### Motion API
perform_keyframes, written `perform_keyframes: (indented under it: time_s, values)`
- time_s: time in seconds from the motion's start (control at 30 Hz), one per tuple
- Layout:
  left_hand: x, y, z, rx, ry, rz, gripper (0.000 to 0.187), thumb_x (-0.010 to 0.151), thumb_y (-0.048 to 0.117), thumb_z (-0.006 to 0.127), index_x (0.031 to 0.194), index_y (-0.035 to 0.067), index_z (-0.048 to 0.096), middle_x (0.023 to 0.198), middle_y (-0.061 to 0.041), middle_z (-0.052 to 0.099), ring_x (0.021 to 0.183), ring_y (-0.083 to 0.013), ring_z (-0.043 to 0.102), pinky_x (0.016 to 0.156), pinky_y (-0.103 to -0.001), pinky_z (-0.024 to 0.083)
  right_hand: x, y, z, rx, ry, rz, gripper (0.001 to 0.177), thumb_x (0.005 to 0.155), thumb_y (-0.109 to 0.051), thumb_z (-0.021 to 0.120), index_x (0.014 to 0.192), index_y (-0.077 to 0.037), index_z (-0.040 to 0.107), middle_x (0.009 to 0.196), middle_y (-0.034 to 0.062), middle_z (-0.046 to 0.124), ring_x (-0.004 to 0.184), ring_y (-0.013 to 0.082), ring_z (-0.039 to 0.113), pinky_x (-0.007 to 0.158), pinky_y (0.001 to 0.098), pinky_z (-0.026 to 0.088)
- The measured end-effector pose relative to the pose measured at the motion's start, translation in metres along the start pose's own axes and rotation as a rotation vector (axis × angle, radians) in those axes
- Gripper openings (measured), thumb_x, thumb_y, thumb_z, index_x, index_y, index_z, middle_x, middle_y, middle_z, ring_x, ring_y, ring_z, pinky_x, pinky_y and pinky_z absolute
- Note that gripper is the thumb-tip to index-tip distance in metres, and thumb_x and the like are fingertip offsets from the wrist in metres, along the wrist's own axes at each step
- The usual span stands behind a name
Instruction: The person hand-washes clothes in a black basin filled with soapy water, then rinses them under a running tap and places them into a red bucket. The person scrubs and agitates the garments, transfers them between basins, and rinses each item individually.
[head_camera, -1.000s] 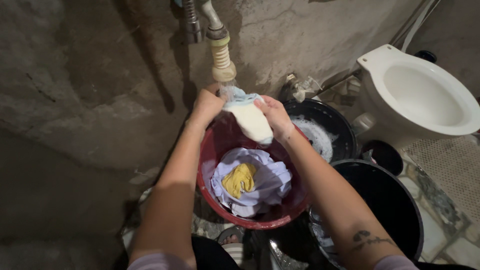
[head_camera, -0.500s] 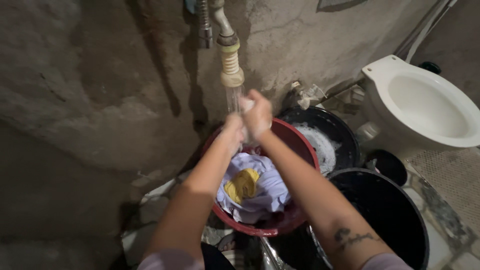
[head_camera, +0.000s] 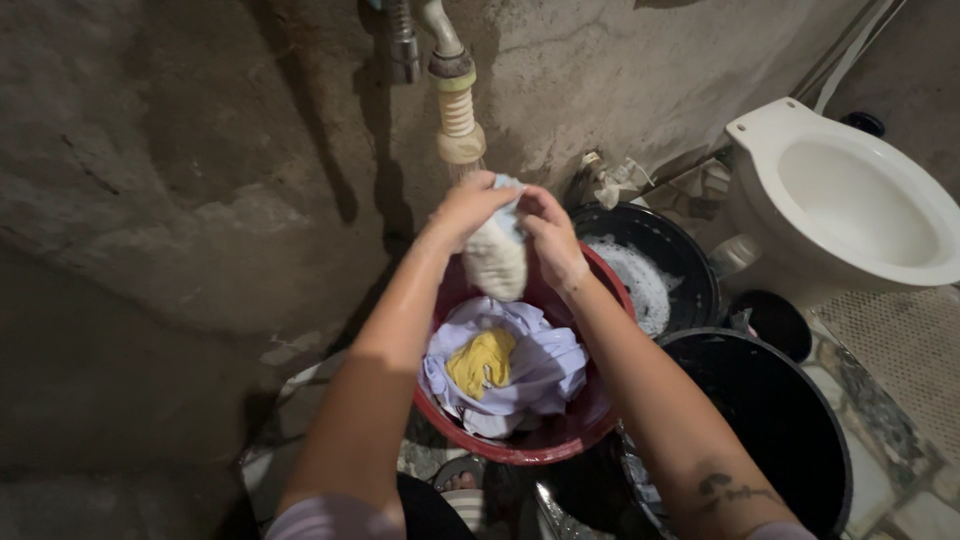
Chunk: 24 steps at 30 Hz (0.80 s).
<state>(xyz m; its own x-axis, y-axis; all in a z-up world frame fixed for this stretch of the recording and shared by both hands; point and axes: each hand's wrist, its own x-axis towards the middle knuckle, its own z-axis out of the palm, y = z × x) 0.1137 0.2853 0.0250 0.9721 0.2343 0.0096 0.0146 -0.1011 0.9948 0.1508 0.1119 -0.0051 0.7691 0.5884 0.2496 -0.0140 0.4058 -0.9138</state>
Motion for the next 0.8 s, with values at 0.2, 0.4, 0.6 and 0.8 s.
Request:
perform_keyframes:
  time_s: [0.2, 0.4, 0.6, 0.8]
  values:
    - [-0.013, 0.024, -0.016, -0.150, -0.068, -0.169, 0.036, 0.084, 0.025, 0.077, 0.109, 0.000, 0.072, 0.091, -0.008, 0.073, 0.078, -0.0186, 0.070, 0.066, -0.035, 0.056, -0.012, -0.009, 0.007, -0.183, -0.256, 0.097, 0.040, 0.088, -0.006, 0.071, 0.126, -0.005, 0.059, 0.112, 0.0010, 0.067, 0.100, 0.0124, 0.062, 0.094, 0.0302, 0.050]
    - [-0.030, 0.028, -0.040, 0.294, -0.110, -0.063, 0.056, 0.074, 0.033, 0.083, 0.122, 0.009, 0.067, 0.094, -0.008, 0.076, 0.082, -0.0183, 0.073, 0.072, -0.033, 0.058, 0.000, -0.006, -0.007, -1.027, -0.247, -0.118, 0.023, 0.087, -0.018, 0.082, 0.091, 0.002, 0.071, 0.077, 0.0104, 0.065, 0.079, 0.0217, 0.060, 0.092, 0.0330, 0.045]
    - [-0.046, 0.040, -0.048, 0.243, -0.071, -0.155, 0.066, 0.081, 0.056, 0.080, 0.117, 0.001, 0.081, 0.103, -0.009, 0.080, 0.092, -0.0175, 0.073, 0.084, -0.030, 0.055, -0.003, -0.038, 0.010, 0.031, 0.003, 0.202, 0.011, 0.090, -0.006, 0.064, 0.100, -0.006, 0.058, 0.093, 0.0081, 0.067, 0.085, 0.0207, 0.067, 0.075, 0.0336, 0.057]
    - [-0.055, 0.031, -0.049, -0.189, -0.251, -0.077, 0.055, 0.079, 0.032, 0.084, 0.125, 0.007, 0.069, 0.115, -0.005, 0.074, 0.103, -0.0151, 0.069, 0.088, -0.029, 0.055, 0.006, -0.059, 0.028, 0.218, 0.112, 0.118, 0.014, 0.105, -0.014, 0.055, 0.114, -0.005, 0.048, 0.106, 0.0113, 0.064, 0.096, 0.0211, 0.067, 0.087, 0.0380, 0.059]
